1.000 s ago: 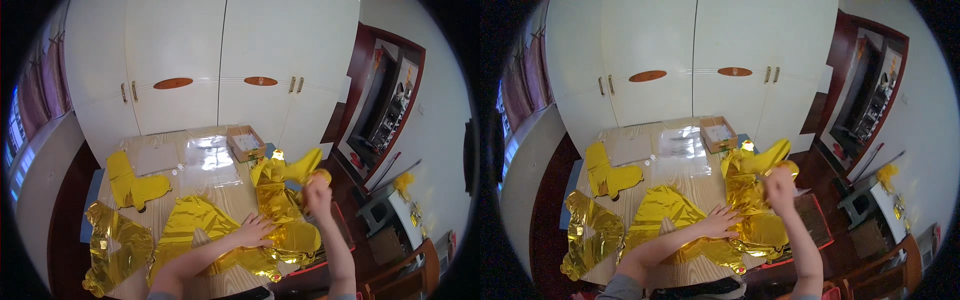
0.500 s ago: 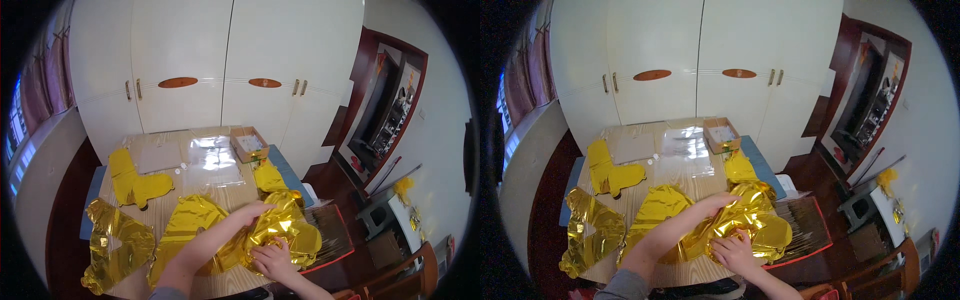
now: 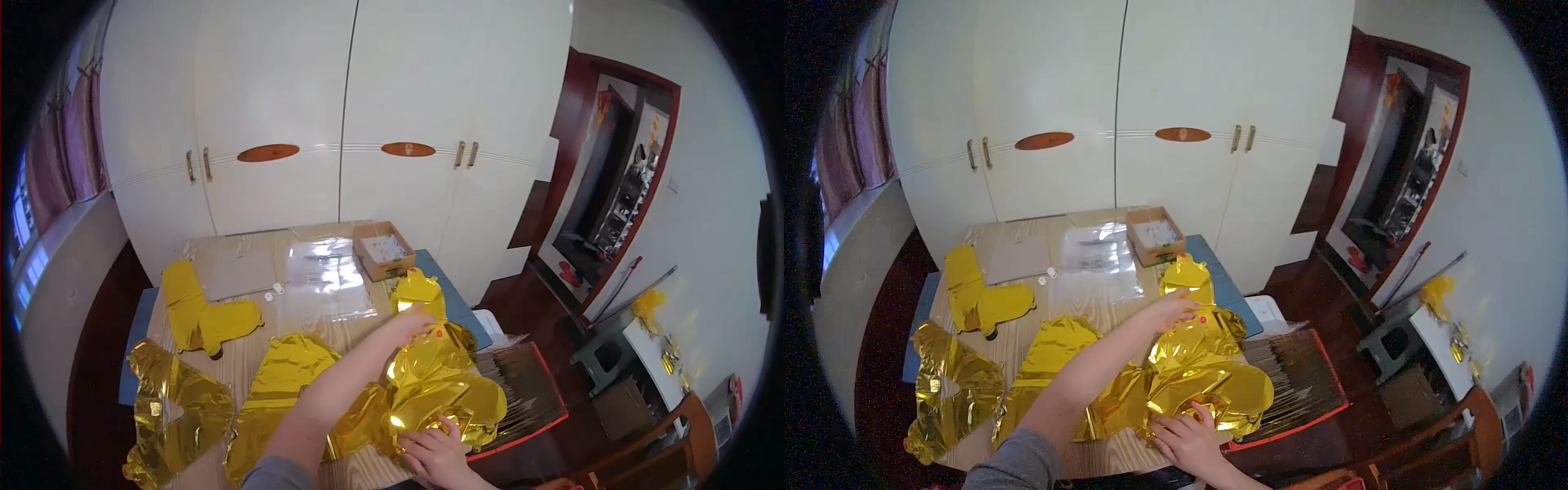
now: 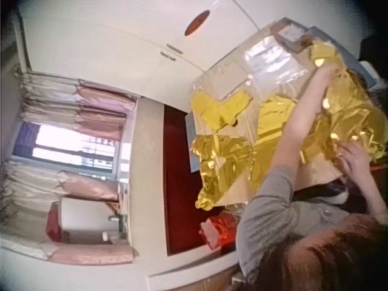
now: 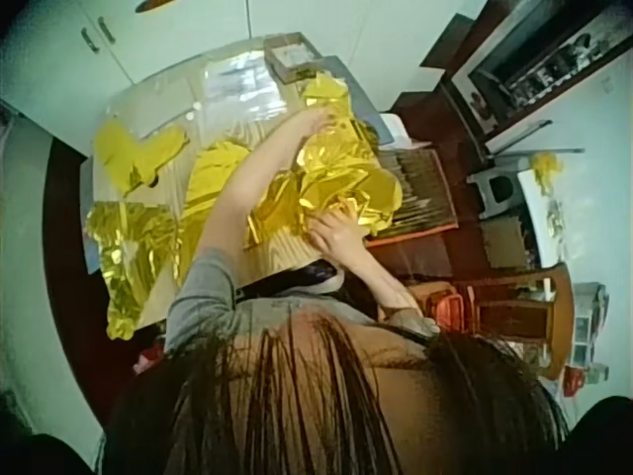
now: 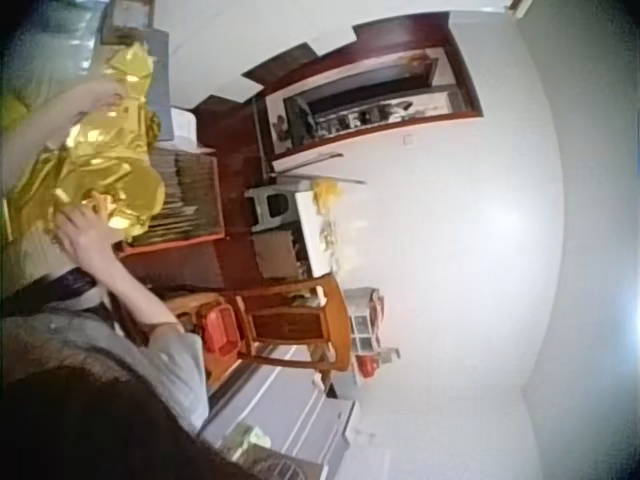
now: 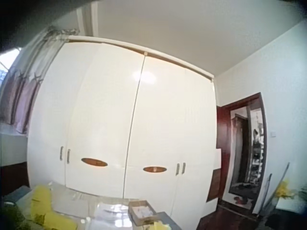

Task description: The recorder is smoothing gold foil sheets onto cardboard and preparing larger gold foil items at a table.

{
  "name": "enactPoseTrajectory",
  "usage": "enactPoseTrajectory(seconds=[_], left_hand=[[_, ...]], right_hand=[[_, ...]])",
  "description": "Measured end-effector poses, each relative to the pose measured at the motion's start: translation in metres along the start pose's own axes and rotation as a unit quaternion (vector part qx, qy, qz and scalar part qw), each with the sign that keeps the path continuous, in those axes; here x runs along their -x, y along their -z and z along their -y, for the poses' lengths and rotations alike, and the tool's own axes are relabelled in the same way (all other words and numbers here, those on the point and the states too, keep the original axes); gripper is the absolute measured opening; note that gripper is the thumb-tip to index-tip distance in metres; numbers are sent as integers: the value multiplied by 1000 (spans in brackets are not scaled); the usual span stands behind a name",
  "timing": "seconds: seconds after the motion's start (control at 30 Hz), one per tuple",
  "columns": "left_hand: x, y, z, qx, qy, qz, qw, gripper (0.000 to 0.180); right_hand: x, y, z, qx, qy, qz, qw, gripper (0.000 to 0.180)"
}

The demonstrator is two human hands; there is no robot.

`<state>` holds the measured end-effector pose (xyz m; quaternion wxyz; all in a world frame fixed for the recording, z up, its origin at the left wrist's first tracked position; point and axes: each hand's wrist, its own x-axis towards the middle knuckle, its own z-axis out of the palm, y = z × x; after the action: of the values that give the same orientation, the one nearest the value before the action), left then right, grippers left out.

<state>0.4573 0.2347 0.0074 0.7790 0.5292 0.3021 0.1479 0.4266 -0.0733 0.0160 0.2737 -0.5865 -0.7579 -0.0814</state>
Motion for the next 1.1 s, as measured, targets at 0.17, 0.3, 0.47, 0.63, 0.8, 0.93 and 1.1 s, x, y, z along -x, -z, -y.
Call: enactPoseTrajectory(seconds=[0.17,0.3,0.47,0.63,0.8,0.93,1.1], left_hand=[[36,41,13,-399,-27,19,916,43],[103,69,-3,-379,-127,-21,916,30],[152,182,-3,-324,-96,-157,928,35],[182,250,35,-333,-145,-239,900,33],[199,285,60,-410,-82,-311,854,30],[184,261,48,-430,-116,-272,853,30],[212,231,50,-606,-164,-412,660,50]], right_hand=[[-7,-8,12,-9,31,3,999,31],[-19,-14,29,-32,62,2,998,35],[-34,-26,62,-45,151,13,987,38],[-32,-55,92,-44,172,80,981,34],[-95,17,105,-121,37,557,821,52],[-53,-20,63,-145,156,198,957,32],[-81,-58,20,-154,106,212,959,61]])
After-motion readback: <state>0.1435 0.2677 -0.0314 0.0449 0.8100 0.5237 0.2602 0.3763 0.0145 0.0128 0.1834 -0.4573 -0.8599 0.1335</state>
